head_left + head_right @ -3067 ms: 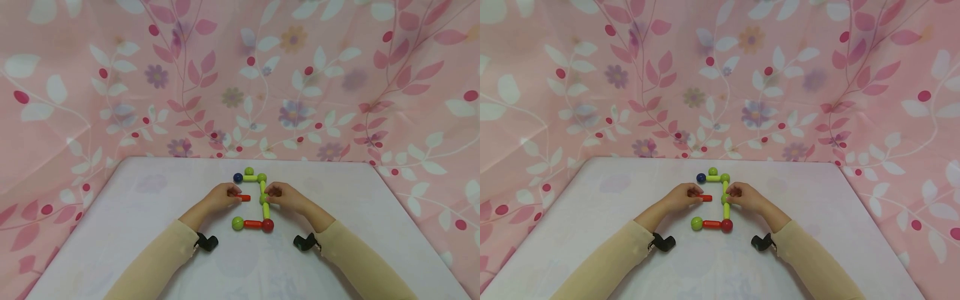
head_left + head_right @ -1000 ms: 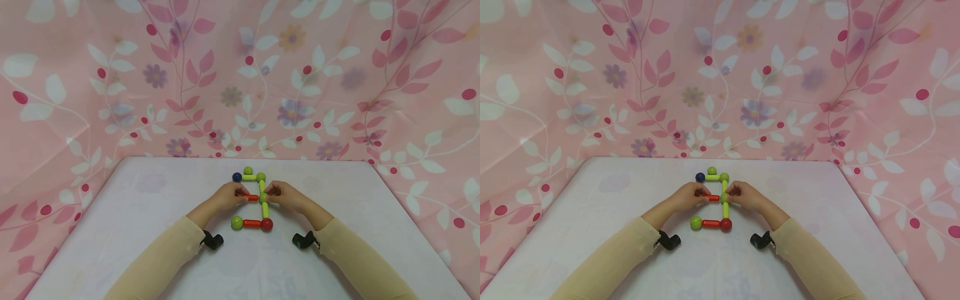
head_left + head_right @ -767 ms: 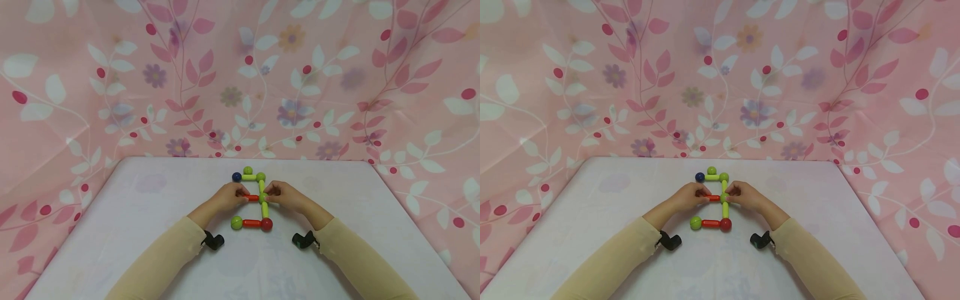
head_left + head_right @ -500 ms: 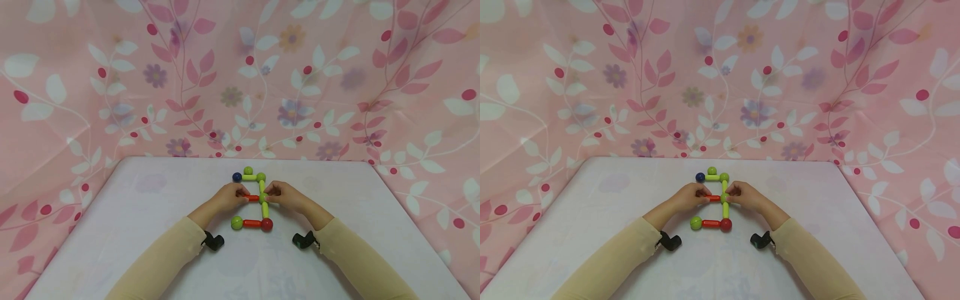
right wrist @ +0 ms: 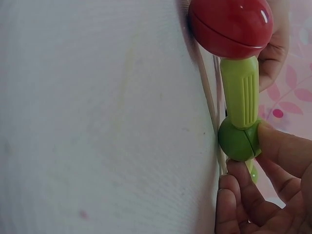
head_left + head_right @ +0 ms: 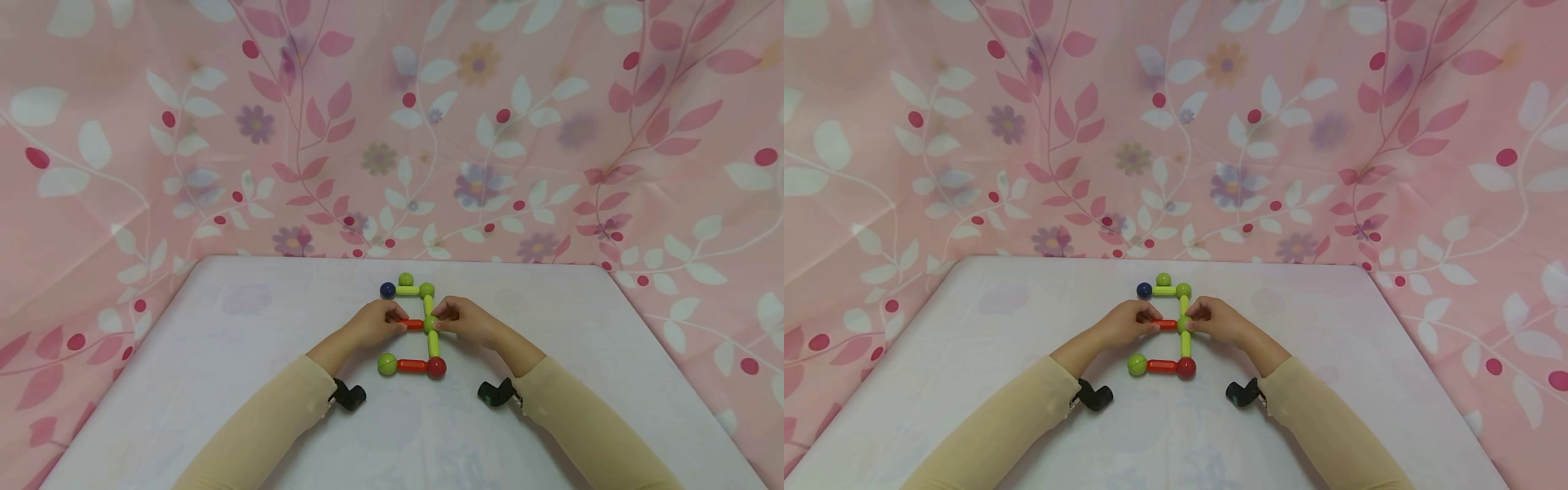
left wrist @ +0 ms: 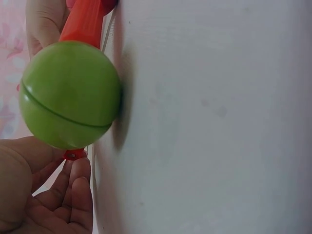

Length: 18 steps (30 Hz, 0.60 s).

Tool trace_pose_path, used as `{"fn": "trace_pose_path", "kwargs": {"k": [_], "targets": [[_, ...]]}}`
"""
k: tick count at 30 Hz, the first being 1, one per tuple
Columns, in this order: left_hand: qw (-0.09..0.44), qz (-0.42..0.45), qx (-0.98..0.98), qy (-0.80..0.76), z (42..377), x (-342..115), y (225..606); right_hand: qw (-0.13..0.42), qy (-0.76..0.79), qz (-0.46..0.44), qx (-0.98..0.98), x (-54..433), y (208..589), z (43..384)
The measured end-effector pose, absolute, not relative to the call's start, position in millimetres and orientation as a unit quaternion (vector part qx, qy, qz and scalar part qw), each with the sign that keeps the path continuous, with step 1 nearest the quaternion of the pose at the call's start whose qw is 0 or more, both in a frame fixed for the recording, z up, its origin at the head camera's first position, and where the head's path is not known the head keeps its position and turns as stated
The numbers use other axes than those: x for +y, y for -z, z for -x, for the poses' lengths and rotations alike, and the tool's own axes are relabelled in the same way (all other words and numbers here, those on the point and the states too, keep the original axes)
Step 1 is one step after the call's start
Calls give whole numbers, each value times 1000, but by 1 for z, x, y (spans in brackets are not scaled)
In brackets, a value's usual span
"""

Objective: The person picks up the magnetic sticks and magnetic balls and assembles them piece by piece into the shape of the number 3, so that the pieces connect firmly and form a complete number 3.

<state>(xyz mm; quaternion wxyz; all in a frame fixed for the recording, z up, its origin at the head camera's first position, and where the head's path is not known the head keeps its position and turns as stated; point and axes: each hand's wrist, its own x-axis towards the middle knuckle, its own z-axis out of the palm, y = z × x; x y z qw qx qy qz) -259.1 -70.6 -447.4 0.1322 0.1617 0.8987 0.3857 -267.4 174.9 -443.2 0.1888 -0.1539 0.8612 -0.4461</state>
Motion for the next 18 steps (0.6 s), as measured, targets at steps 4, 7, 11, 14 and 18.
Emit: {"fn": "trace_pose_path", "kwargs": {"k": [4,7,11,14,18], "targets": [[131,-165,898,-387,260,-71,448,188,445,154,862,175,443,267],[131,-165,897,-388,260,-70,449,187,444,156,863,176,444,267],[133,-165,897,-388,260,-71,448,187,446,159,861,176,444,268],[137,-167,896,-387,261,-71,447,188,448,160,859,177,445,268],[143,-162,893,-395,266,-73,441,191,451,155,858,177,444,268]]}}
